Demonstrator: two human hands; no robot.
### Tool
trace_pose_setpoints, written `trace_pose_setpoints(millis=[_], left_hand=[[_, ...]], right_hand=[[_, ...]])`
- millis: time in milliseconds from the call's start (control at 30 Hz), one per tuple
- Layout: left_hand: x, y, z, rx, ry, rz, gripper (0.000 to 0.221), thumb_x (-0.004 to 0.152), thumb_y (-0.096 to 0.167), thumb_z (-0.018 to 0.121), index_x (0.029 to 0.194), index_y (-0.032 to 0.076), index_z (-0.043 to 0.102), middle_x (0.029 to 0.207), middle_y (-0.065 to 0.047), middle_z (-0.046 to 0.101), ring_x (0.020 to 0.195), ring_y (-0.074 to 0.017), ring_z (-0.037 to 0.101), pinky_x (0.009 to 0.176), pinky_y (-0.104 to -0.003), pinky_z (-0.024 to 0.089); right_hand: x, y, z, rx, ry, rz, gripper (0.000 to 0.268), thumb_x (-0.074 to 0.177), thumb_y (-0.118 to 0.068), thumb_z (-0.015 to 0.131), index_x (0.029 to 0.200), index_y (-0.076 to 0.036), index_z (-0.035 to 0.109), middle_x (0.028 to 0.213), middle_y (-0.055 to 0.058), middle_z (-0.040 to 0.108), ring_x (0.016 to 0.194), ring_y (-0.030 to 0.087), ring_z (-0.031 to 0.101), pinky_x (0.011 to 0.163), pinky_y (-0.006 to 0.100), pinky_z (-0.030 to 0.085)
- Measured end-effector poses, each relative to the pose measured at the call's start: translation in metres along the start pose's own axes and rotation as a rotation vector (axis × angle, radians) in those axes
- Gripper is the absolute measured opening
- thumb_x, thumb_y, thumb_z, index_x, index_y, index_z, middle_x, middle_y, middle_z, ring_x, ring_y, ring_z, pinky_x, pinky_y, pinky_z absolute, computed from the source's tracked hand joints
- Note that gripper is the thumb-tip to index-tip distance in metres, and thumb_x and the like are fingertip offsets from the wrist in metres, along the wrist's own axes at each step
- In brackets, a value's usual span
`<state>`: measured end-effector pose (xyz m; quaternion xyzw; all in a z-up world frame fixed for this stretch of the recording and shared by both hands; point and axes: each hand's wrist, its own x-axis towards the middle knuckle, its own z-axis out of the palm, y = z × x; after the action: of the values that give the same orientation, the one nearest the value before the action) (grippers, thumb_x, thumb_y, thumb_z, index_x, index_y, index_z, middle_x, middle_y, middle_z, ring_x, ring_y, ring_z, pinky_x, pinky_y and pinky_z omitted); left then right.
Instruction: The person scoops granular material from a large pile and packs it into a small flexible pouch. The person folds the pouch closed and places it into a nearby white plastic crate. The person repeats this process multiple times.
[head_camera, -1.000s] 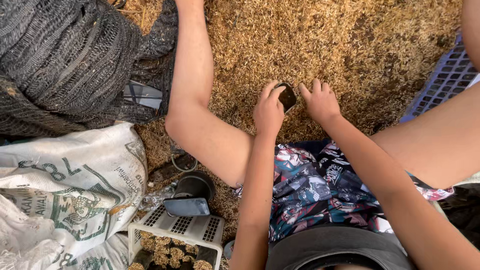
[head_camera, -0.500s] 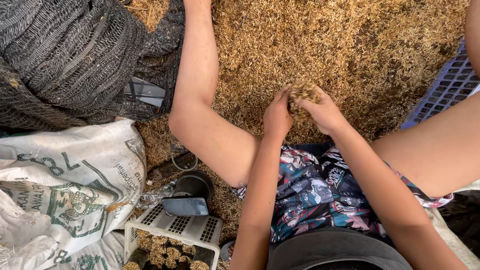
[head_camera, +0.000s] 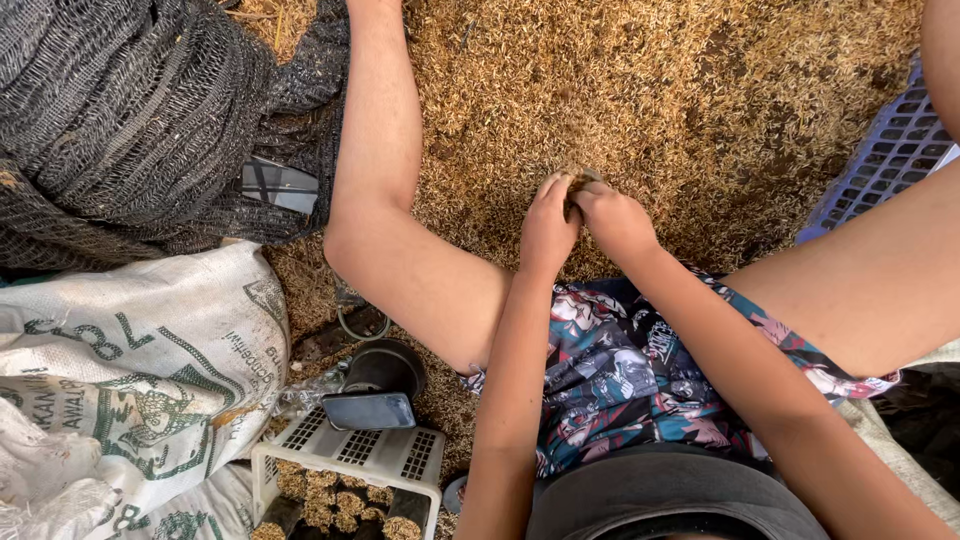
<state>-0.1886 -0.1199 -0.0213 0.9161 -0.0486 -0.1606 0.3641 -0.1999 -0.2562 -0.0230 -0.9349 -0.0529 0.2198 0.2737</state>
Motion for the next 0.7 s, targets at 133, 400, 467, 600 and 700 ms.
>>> trace_pose_setpoints(millis=[133,400,467,600,700], left_hand=[[0.001,0.006,-0.010,-0.016,-0.099,-0.126,0.050,0.089,0.001,0.068,0.138,0.009,0.060,0.148,-0.007,0.059,0.120,-0.0286,0.068,0.102,-0.038,0.056],[0.004,0.007,-0.035,0.037,0.108,-0.125,0.058,0.085,0.000,0.066,0.142,0.005,0.056,0.152,-0.012,0.054,0.125,-0.0316,0.064,0.105,-0.040,0.053],[0.005,0.004,-0.045,0.058,0.193,-0.117,0.058,0.085,0.000,0.065,0.142,0.003,0.055,0.152,-0.014,0.053,0.127,-0.0336,0.063,0.107,-0.040,0.051],[0.008,-0.007,-0.058,0.018,0.399,-0.032,0.054,0.089,0.000,0.063,0.143,0.001,0.054,0.152,-0.018,0.054,0.135,-0.0361,0.059,0.114,-0.042,0.049],[0.008,-0.011,-0.056,-0.056,0.460,-0.052,0.053,0.090,0.001,0.064,0.142,0.000,0.055,0.151,-0.019,0.055,0.139,-0.0364,0.056,0.116,-0.043,0.048]], right_hand=[[0.017,0.022,0.007,0.170,-0.037,-0.151,0.028,0.091,-0.006,0.063,0.118,-0.007,0.074,0.114,0.014,0.074,0.094,0.031,0.074,0.083,0.042,0.062],[0.030,0.102,-0.028,0.429,0.232,0.379,0.049,0.100,-0.024,0.067,0.142,-0.001,0.054,0.140,0.021,0.058,0.127,0.034,0.055,0.104,0.048,0.046],[0.033,0.093,-0.026,0.285,0.270,0.361,0.069,0.094,-0.025,0.074,0.149,0.004,0.045,0.149,0.030,0.044,0.135,0.042,0.042,0.106,0.054,0.038],[0.024,0.014,0.024,-0.092,0.325,0.000,0.073,0.082,-0.035,0.082,0.139,-0.001,0.054,0.152,0.028,0.046,0.145,0.044,0.039,0.119,0.054,0.035],[0.012,-0.034,0.061,-0.198,0.047,-0.313,0.053,0.087,-0.028,0.075,0.135,-0.010,0.061,0.148,0.016,0.053,0.142,0.036,0.043,0.118,0.054,0.035]])
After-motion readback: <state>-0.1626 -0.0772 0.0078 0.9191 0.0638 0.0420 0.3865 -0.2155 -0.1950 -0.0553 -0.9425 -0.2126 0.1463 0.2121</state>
